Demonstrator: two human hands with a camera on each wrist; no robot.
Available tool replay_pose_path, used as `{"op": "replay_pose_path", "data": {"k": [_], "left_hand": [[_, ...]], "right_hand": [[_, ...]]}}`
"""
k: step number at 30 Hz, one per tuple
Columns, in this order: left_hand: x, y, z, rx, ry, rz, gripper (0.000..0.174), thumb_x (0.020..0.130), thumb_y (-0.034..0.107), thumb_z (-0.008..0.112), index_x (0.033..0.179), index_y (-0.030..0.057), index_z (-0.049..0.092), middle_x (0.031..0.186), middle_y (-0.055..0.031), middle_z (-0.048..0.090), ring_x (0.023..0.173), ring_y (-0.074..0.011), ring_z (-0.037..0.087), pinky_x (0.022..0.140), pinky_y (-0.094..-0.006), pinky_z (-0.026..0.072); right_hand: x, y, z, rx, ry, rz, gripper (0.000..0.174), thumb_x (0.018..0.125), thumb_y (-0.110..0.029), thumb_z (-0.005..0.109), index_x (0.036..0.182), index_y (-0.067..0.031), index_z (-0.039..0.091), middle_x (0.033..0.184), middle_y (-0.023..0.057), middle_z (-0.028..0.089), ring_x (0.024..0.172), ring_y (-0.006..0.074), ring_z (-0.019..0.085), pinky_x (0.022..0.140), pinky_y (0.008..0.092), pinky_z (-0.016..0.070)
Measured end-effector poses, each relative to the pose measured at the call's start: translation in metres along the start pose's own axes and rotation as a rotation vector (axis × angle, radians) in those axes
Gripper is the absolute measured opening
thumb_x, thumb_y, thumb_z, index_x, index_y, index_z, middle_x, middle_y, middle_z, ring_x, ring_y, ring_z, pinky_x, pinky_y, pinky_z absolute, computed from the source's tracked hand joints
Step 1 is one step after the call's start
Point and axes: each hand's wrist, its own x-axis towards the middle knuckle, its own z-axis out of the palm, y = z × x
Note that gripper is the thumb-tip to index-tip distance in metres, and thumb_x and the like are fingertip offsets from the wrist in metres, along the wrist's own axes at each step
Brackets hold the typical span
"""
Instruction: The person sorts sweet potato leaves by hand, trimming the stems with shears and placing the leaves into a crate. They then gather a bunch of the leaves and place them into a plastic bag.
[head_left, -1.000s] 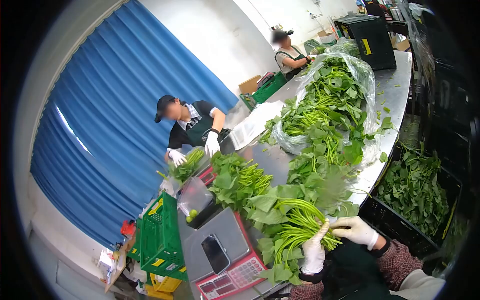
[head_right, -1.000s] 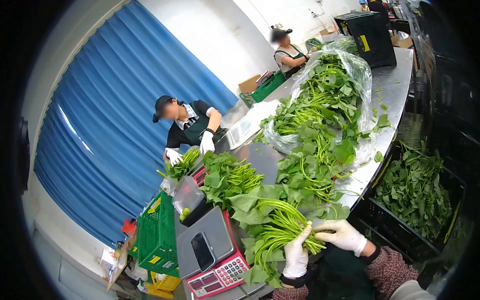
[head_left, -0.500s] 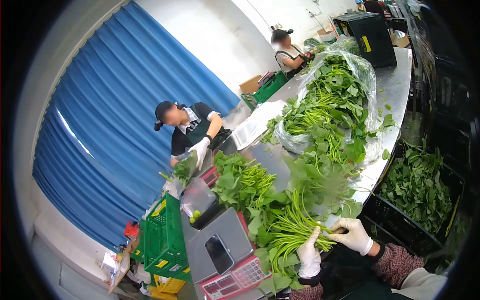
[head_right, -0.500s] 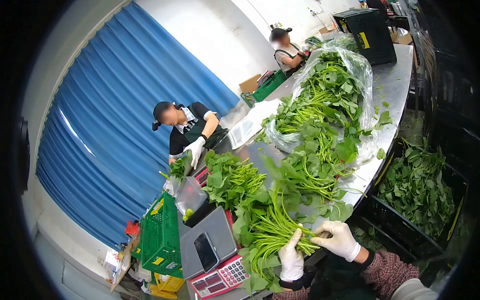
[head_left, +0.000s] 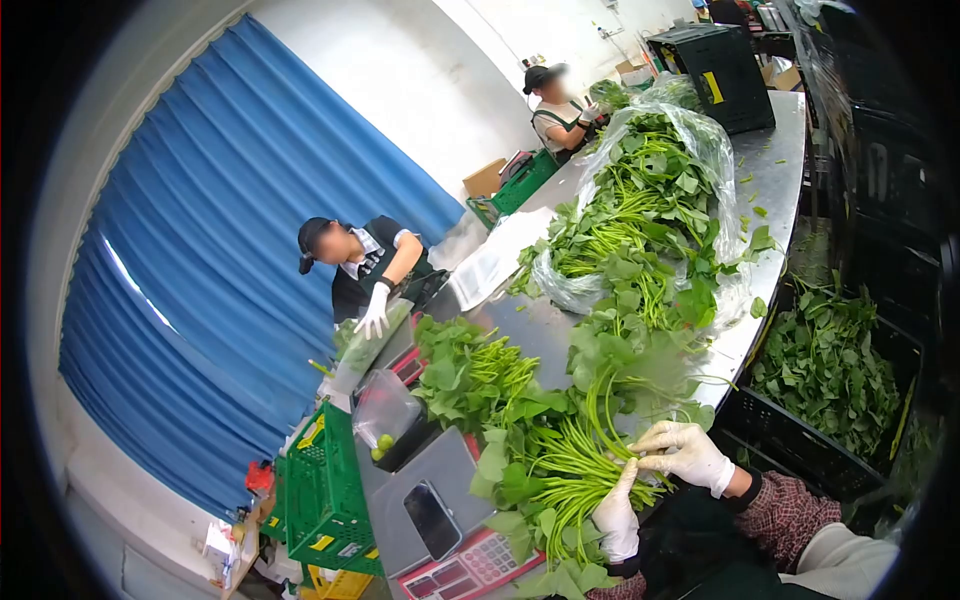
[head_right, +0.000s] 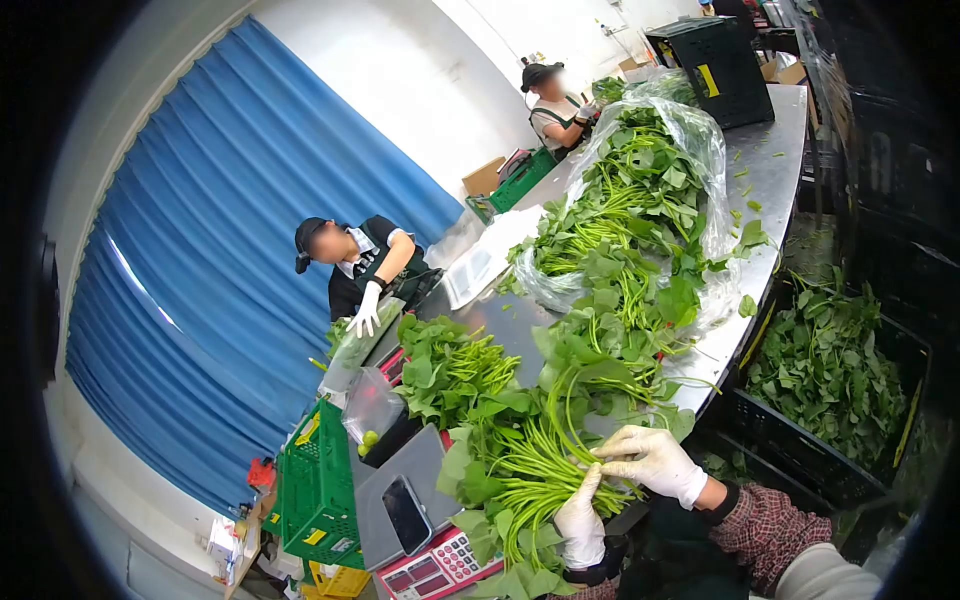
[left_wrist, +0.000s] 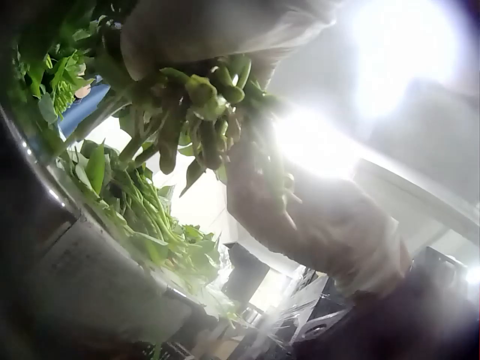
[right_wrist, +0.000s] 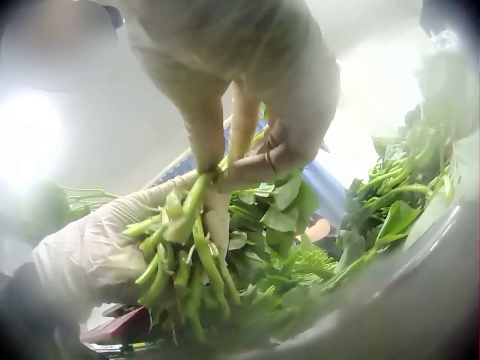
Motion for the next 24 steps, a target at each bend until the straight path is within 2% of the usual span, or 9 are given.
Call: {"op": "replay_pose_path", "data": {"k": [2, 4, 8, 15, 17, 19, 21, 23, 24], "left_hand": [[0.002, -0.004, -0.002, 0.027, 0.002, -0.011, 0.045, 0.077, -0.009, 0.067, 0.119, 0.0007, 0.053, 0.110, -0.0086, 0.059, 0.097, -0.0174, 0.058, 0.087, -0.0291, 0.0479], [0.002, -0.007, -0.003, 0.040, 0.005, 0.013, 0.044, 0.077, -0.009, 0.067, 0.118, 0.0011, 0.053, 0.110, -0.0083, 0.059, 0.097, -0.0173, 0.058, 0.086, -0.0291, 0.0477], [-0.001, -0.005, 0.007, 0.052, 0.061, 0.093, 0.042, 0.077, -0.009, 0.067, 0.116, 0.0017, 0.054, 0.109, -0.0071, 0.060, 0.096, -0.0170, 0.058, 0.087, -0.0296, 0.0473], [-0.006, -0.005, 0.023, -0.082, 0.010, 0.019, 0.042, 0.078, -0.004, 0.069, 0.117, 0.0012, 0.054, 0.110, -0.0069, 0.060, 0.096, -0.0156, 0.058, 0.086, -0.0289, 0.0470], [-0.007, 0.014, 0.031, -0.065, 0.163, 0.006, 0.037, 0.079, 0.002, 0.071, 0.113, 0.0022, 0.057, 0.109, -0.0050, 0.060, 0.092, -0.0143, 0.057, 0.080, -0.0287, 0.0470], [0.002, 0.026, 0.023, -0.113, 0.194, -0.003, 0.033, 0.079, 0.003, 0.071, 0.110, 0.0024, 0.059, 0.107, -0.0046, 0.060, 0.089, -0.0144, 0.057, 0.079, -0.0286, 0.0472], [0.005, 0.031, 0.013, -0.107, 0.142, 0.021, 0.031, 0.079, 0.002, 0.070, 0.108, 0.0019, 0.059, 0.103, -0.0046, 0.062, 0.087, -0.0144, 0.057, 0.077, -0.0282, 0.0473], [0.004, 0.031, 0.011, -0.050, 0.087, -0.001, 0.028, 0.081, 0.001, 0.068, 0.107, 0.0014, 0.059, 0.098, -0.0052, 0.063, 0.086, -0.0146, 0.058, 0.076, -0.0276, 0.0472], [0.003, 0.030, 0.014, -0.056, 0.081, -0.014, 0.024, 0.082, 0.001, 0.066, 0.105, 0.0012, 0.059, 0.095, -0.0061, 0.064, 0.085, -0.0148, 0.058, 0.076, -0.0270, 0.0470]], "right_hand": [[-0.001, 0.000, -0.002, -0.016, -0.007, 0.021, 0.026, 0.079, -0.011, 0.071, 0.104, -0.0034, 0.068, 0.088, 0.0066, 0.064, 0.079, 0.0126, 0.060, 0.070, 0.0252, 0.0484], [-0.002, 0.002, -0.002, 0.128, -0.029, 0.289, 0.029, 0.079, -0.012, 0.071, 0.105, -0.0020, 0.066, 0.086, 0.0047, 0.063, 0.076, 0.0094, 0.058, 0.068, 0.0252, 0.0481], [-0.004, 0.012, 0.002, 0.179, -0.065, 0.289, 0.028, 0.082, -0.012, 0.070, 0.106, -0.0002, 0.061, 0.090, 0.0030, 0.060, 0.075, 0.0066, 0.053, 0.067, 0.0223, 0.0456], [-0.021, 0.023, 0.025, 0.330, 0.365, 0.076, 0.022, 0.087, -0.010, 0.059, 0.107, -0.0018, 0.054, 0.089, 0.0007, 0.055, 0.082, 0.0080, 0.050, 0.075, 0.0221, 0.0424], [-0.020, 0.014, 0.001, 0.297, 0.718, 0.075, 0.024, 0.089, -0.014, 0.057, 0.109, -0.0022, 0.053, 0.090, 0.0007, 0.054, 0.083, 0.0080, 0.050, 0.076, 0.0225, 0.0422], [-0.012, 0.004, -0.049, 0.448, 0.955, -0.129, 0.027, 0.091, -0.021, 0.055, 0.111, -0.0024, 0.054, 0.096, 0.0021, 0.056, 0.090, 0.0086, 0.051, 0.079, 0.0233, 0.0427], [-0.032, 0.053, -0.116, 0.720, 1.124, -0.227, 0.038, 0.093, -0.027, 0.054, 0.120, -0.0020, 0.050, 0.108, 0.0058, 0.056, 0.100, 0.0110, 0.051, 0.087, 0.0254, 0.0416], [-0.029, 0.037, -0.137, 0.987, 1.155, -0.169, 0.047, 0.094, -0.032, 0.051, 0.130, -0.0027, 0.043, 0.120, 0.0088, 0.052, 0.106, 0.0132, 0.050, 0.095, 0.0276, 0.0381], [-0.029, 0.037, -0.131, 0.856, 1.137, -0.102, 0.050, 0.094, -0.033, 0.050, 0.133, -0.0030, 0.039, 0.125, 0.0094, 0.049, 0.104, 0.0146, 0.051, 0.096, 0.0294, 0.0370]]}}
